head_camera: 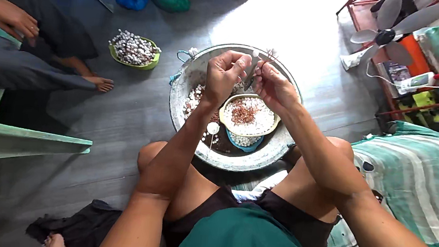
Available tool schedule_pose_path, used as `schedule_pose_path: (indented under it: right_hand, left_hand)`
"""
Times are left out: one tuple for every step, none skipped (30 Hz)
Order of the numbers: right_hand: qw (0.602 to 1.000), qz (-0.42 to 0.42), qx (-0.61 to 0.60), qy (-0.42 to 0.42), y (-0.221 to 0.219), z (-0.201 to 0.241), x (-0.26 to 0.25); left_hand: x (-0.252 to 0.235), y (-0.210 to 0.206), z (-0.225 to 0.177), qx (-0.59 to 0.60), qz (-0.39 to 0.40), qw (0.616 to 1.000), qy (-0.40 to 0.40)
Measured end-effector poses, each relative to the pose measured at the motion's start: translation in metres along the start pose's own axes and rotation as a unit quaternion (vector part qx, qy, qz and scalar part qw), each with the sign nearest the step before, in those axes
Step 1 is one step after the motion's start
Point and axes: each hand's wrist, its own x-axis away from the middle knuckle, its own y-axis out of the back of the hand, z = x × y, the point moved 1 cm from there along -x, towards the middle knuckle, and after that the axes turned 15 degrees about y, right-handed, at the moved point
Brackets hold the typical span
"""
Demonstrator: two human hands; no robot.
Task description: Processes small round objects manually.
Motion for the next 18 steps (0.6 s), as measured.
schedule_pose_path:
  right_hand:
    - [1.000,0.002,-0.010,-0.002,0.003,-0.005,-0.003]
    - [1.000,0.003,-0.018,-0.004,0.006,-0.009,-0.004]
    - [1.000,-0.003,-0.023,-0.006,0.007,-0.012,-0.006]
    - [1.000,-0.012,-0.024,-0.011,0.007,-0.016,-0.007]
    - [0.999,-0.028,-0.022,-0.016,0.006,-0.018,-0.007]
    - [0.998,-0.046,-0.019,-0.024,0.004,-0.019,-0.006]
    - [0.998,-0.052,-0.014,-0.026,0.003,-0.020,-0.006]
    - [0.998,-0.051,-0.007,-0.023,0.003,-0.021,-0.007]
    - [0.998,-0.051,0.001,-0.020,0.004,-0.022,-0.008]
    - [0.998,-0.052,0.008,-0.017,0.004,-0.023,-0.008]
    - [0.998,-0.056,0.014,-0.012,0.004,-0.024,-0.008]
    - [0.998,-0.059,0.021,-0.004,0.004,-0.024,-0.008]
    - [0.998,-0.060,0.028,0.004,0.003,-0.024,-0.007]
    - [0.998,-0.058,0.036,0.012,0.004,-0.024,-0.007]
    - [0.997,-0.054,0.043,0.020,0.004,-0.025,-0.006]
    - [0.997,-0.051,0.048,0.028,0.004,-0.025,-0.005]
    - [0.997,-0.050,0.054,0.034,0.003,-0.025,-0.004]
    - [0.996,-0.052,0.057,0.038,0.002,-0.025,-0.003]
  left_hand:
    - [-0.001,-0.001,0.002,-0.026,-0.008,1.000,-0.015]
    - [-0.002,-0.002,0.005,-0.055,-0.015,0.998,-0.029]
    - [-0.004,-0.005,0.009,-0.077,-0.023,0.996,-0.043]
    - [-0.005,-0.008,0.013,-0.089,-0.025,0.994,-0.053]
    - [-0.006,-0.012,0.017,-0.095,-0.026,0.993,-0.058]
    - [-0.007,-0.016,0.020,-0.098,-0.031,0.993,-0.057]
    - [-0.008,-0.020,0.021,-0.102,-0.040,0.993,-0.052]
    - [-0.009,-0.023,0.022,-0.109,-0.053,0.992,-0.045]
    - [-0.010,-0.025,0.023,-0.120,-0.066,0.990,-0.039]
    - [-0.011,-0.026,0.024,-0.131,-0.076,0.988,-0.034]
    - [-0.011,-0.027,0.024,-0.141,-0.083,0.986,-0.029]
    - [-0.012,-0.027,0.025,-0.151,-0.089,0.984,-0.026]
    - [-0.012,-0.028,0.025,-0.160,-0.093,0.982,-0.025]
    - [-0.012,-0.028,0.025,-0.168,-0.097,0.981,-0.024]
    - [-0.012,-0.029,0.025,-0.175,-0.102,0.979,-0.024]
    - [-0.012,-0.029,0.025,-0.179,-0.107,0.978,-0.024]
    - [-0.012,-0.029,0.026,-0.184,-0.110,0.976,-0.022]
    - [-0.013,-0.029,0.027,-0.186,-0.110,0.976,-0.020]
